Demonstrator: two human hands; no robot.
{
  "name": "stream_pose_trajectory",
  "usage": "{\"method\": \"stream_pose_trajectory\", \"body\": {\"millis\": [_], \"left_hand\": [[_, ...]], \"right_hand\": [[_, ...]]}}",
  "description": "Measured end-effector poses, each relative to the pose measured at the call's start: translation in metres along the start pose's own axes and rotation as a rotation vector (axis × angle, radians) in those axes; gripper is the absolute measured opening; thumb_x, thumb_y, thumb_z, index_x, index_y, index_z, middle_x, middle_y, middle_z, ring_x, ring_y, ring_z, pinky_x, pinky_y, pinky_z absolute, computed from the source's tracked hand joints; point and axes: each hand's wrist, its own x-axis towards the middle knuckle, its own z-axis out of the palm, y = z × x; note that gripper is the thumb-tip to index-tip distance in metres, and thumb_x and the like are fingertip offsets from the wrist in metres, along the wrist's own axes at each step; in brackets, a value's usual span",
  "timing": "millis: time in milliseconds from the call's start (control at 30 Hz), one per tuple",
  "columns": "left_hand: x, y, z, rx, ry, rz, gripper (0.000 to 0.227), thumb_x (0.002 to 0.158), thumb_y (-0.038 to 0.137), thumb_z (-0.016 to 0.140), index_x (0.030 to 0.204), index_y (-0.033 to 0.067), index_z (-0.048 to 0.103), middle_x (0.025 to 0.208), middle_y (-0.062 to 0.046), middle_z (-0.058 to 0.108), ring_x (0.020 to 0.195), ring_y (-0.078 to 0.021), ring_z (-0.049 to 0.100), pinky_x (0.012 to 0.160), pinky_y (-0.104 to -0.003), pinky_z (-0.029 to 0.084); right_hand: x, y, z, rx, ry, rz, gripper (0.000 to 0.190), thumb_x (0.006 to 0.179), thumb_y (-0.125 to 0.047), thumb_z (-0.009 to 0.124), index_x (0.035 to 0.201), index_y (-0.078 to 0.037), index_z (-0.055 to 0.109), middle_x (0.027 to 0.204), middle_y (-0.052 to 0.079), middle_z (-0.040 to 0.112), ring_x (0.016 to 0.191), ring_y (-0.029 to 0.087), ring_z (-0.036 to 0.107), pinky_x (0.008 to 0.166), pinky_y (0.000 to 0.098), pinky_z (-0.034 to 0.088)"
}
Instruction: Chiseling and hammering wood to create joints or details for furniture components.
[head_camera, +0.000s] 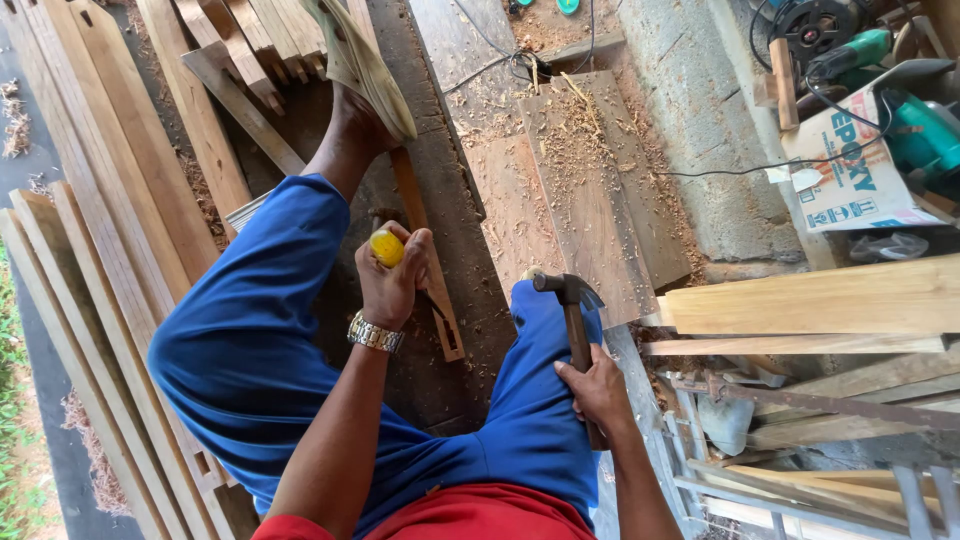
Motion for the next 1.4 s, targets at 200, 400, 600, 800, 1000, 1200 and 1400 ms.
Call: {"method": "stream_pose_trajectory", "body": {"millis": [200,400,600,800,1000,1200,1400], "left_hand": [[-0.001,0.0,0.009,0.005,-0.04,0.019,0.03,0.1,0.025,0.072,0.082,0.0086,0.054,0.062,0.002,0.058,0.049,-0.0048,0.054,0.043,-0.023,0.042],[-0.001,-0.005,0.025,0.333,-0.047,0.148,0.036,0.098,0.034,0.075,0.079,0.0095,0.057,0.063,0.003,0.057,0.054,-0.0045,0.053,0.047,-0.022,0.041],[-0.004,0.001,0.043,0.397,-0.125,0.146,0.036,0.095,0.037,0.075,0.077,0.0102,0.06,0.063,0.004,0.06,0.056,-0.0028,0.054,0.048,-0.022,0.044],[-0.007,0.008,0.045,0.43,-0.078,0.154,0.04,0.095,0.035,0.077,0.076,0.006,0.057,0.063,0.003,0.055,0.058,-0.0034,0.048,0.05,-0.024,0.041],[-0.009,0.002,0.038,0.467,-0.039,0.19,0.038,0.094,0.038,0.077,0.078,0.0083,0.06,0.064,0.002,0.061,0.057,-0.0033,0.056,0.05,-0.023,0.045],[-0.012,0.001,0.038,0.459,-0.056,0.188,0.04,0.094,0.038,0.077,0.075,0.0073,0.059,0.061,0.0,0.058,0.054,-0.0062,0.052,0.049,-0.025,0.042],[-0.021,-0.043,0.031,0.324,-0.055,0.157,0.03,0.094,0.028,0.077,0.083,0.0047,0.061,0.069,0.001,0.06,0.062,-0.0074,0.054,0.054,-0.027,0.047]], "right_hand": [[0.0,-0.001,0.0,-0.019,-0.007,0.018,0.04,0.083,-0.028,0.08,0.101,-0.002,0.056,0.064,0.01,0.062,0.041,0.02,0.06,0.035,0.0373,0.048],[-0.003,-0.005,0.001,-0.035,0.007,0.012,0.04,0.083,-0.029,0.08,0.1,-0.003,0.057,0.062,0.011,0.062,0.041,0.021,0.061,0.036,0.0373,0.049],[-0.01,-0.012,0.001,-0.092,0.005,0.022,0.041,0.083,-0.032,0.08,0.098,-0.002,0.056,0.062,0.011,0.062,0.042,0.021,0.063,0.037,0.0366,0.051],[-0.03,-0.042,-0.011,-0.016,-0.024,-0.109,0.039,0.084,-0.035,0.078,0.1,-0.007,0.055,0.058,0.01,0.06,0.04,0.019,0.061,0.036,0.0368,0.051],[-0.085,-0.143,-0.057,0.005,0.149,-0.41,0.037,0.085,-0.032,0.08,0.096,-0.005,0.057,0.056,0.004,0.055,0.044,0.012,0.055,0.04,0.0334,0.045],[-0.126,-0.2,-0.075,0.043,0.323,-0.851,0.03,0.092,-0.023,0.078,0.104,-0.006,0.056,0.064,0.002,0.057,0.055,0.009,0.056,0.05,0.0285,0.046],[-0.068,-0.141,-0.028,-0.356,0.144,-0.884,0.038,0.094,-0.018,0.073,0.119,-0.001,0.05,0.072,0.016,0.064,0.063,0.028,0.067,0.059,0.04,0.055]]}}
